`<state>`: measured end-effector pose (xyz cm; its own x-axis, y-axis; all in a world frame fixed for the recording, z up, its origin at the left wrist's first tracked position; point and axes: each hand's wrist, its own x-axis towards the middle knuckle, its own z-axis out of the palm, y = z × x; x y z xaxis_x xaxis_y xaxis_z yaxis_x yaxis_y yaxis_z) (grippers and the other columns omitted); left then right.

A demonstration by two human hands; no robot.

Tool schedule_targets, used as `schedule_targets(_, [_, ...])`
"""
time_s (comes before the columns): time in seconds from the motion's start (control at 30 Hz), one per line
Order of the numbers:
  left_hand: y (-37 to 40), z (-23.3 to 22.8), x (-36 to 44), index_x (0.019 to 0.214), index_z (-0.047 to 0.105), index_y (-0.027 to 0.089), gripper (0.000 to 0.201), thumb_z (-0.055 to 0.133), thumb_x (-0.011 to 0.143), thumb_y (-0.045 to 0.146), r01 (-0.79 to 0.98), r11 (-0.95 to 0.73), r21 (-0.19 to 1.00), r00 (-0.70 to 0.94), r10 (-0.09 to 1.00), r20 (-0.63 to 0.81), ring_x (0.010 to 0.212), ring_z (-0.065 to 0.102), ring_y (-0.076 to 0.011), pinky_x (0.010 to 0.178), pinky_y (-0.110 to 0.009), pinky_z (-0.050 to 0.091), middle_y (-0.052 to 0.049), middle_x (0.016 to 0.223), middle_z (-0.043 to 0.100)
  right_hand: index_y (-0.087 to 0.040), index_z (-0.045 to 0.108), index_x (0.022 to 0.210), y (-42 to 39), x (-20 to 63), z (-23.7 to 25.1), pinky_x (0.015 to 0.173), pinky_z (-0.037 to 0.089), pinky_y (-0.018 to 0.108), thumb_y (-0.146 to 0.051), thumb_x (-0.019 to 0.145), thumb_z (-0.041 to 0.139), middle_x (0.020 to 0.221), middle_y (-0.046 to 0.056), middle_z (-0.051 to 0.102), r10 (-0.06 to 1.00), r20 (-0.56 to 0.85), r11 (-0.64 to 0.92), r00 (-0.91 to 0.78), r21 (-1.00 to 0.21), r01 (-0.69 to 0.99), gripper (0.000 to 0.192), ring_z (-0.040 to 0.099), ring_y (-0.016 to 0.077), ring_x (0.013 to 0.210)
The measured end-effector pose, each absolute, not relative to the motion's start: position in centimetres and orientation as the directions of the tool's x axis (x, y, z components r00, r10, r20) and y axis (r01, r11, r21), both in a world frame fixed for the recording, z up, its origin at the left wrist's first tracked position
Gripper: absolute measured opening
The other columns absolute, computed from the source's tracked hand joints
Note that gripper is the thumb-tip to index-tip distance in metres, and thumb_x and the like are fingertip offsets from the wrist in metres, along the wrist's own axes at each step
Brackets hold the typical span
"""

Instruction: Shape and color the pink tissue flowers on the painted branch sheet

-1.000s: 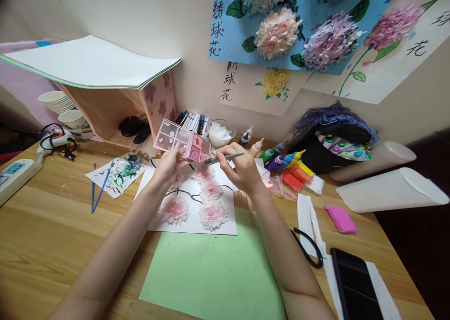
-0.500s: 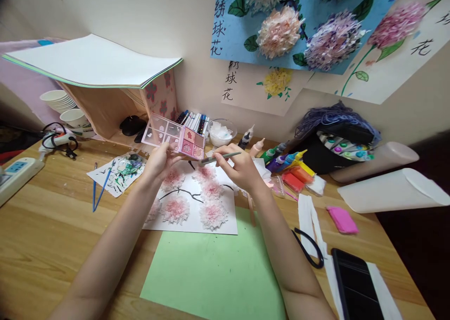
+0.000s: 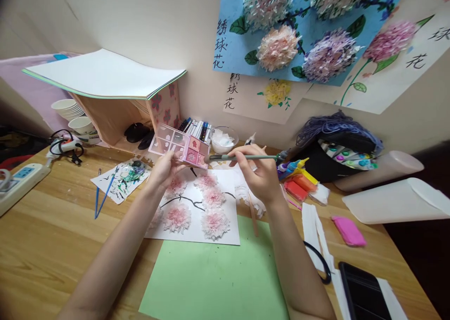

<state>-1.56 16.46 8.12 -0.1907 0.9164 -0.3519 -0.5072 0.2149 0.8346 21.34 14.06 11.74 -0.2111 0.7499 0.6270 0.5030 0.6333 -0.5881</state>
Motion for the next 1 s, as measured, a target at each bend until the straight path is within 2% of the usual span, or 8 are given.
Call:
schedule_targets(0.07, [16.5,8.0,-1.5,0.075,0.061,0.014,0.02,0.045,0.064,0.008,-0.5,0.238,0.833,-0.164,0.918,-0.36,0.059,0.064,-0.0123,0.078,-0.031,0.057,-0.002,0.065,0.068,-0.026,0.068,0.096,13.8,21.3,12.1,0.079,0.047,0.035,-0.028,0.093,0.051,0.086,0.002,0.07,0.731,0.663,0.643,-0.162,-0.589,0.489,0.017,0.063,0.0197,0.084])
schedule_targets(0.2, [16.4,8.1,-1.4,0.079,0.064,0.011,0.026,0.044,0.063,0.007,-0.494,0.296,0.818,-0.068,0.924,-0.376,0.061,0.066,-0.0143,0.078,-0.034,0.058,-0.005,0.068,0.07,-0.029,0.067,0.106,14.2,20.9,11.7,0.081,0.048,0.037,-0.025,0.092,0.053,0.101,0.004,0.071,0.718,0.664,0.659,-0.21,-0.551,0.512,0.02,0.062,0.0207,0.092])
schedule_targets(0.37, [16.1,8.4,-1.2,0.094,0.066,0.01,0.036,0.043,0.066,0.007,-0.498,0.335,0.8,0.005,0.923,-0.384,0.067,0.068,-0.0166,0.082,-0.039,0.058,-0.008,0.076,0.072,-0.028,0.068,0.103,14.7,20.5,11.1,0.076,0.048,0.037,-0.022,0.092,0.053,0.096,0.004,0.073,0.689,0.69,0.662,-0.224,-0.473,0.581,0.019,0.061,0.0197,0.084])
schedule_targets(0.6, [16.3,8.3,-1.4,0.09,0.065,0.01,0.028,0.046,0.07,0.008,-0.461,0.336,0.821,-0.006,0.924,-0.382,0.062,0.067,-0.0148,0.072,-0.032,0.059,-0.006,0.07,0.071,-0.024,0.069,0.098,14.5,20.4,11.0,0.072,0.048,0.036,-0.021,0.092,0.052,0.088,0.005,0.073,0.675,0.671,0.687,-0.306,-0.419,0.594,0.018,0.059,0.0204,0.081])
schedule_targets(0.87, [15.8,9.0,-1.8,0.101,0.066,0.01,0.034,0.045,0.073,0.009,-0.411,0.362,0.836,0.068,0.927,-0.368,0.069,0.069,-0.0163,0.069,-0.029,0.058,-0.008,0.082,0.075,-0.025,0.07,0.094,14.2,21.1,11.7,0.074,0.048,0.034,-0.023,0.092,0.052,0.085,0.002,0.071,0.715,0.648,0.654,-0.262,-0.486,0.58,0.018,0.06,0.019,0.082])
schedule_targets(1.0, [14.4,9.2,-2.0,0.099,0.065,0.013,0.034,0.047,0.071,0.009,-0.348,0.423,0.837,0.141,0.906,-0.399,0.065,0.069,-0.0155,0.064,-0.027,0.058,-0.007,0.083,0.074,-0.025,0.07,0.092,12.7,21.9,12.1,0.077,0.046,0.036,-0.022,0.092,0.051,0.071,0.0,0.067,0.732,0.633,0.646,-0.253,-0.527,0.552,0.019,0.06,0.0191,0.078])
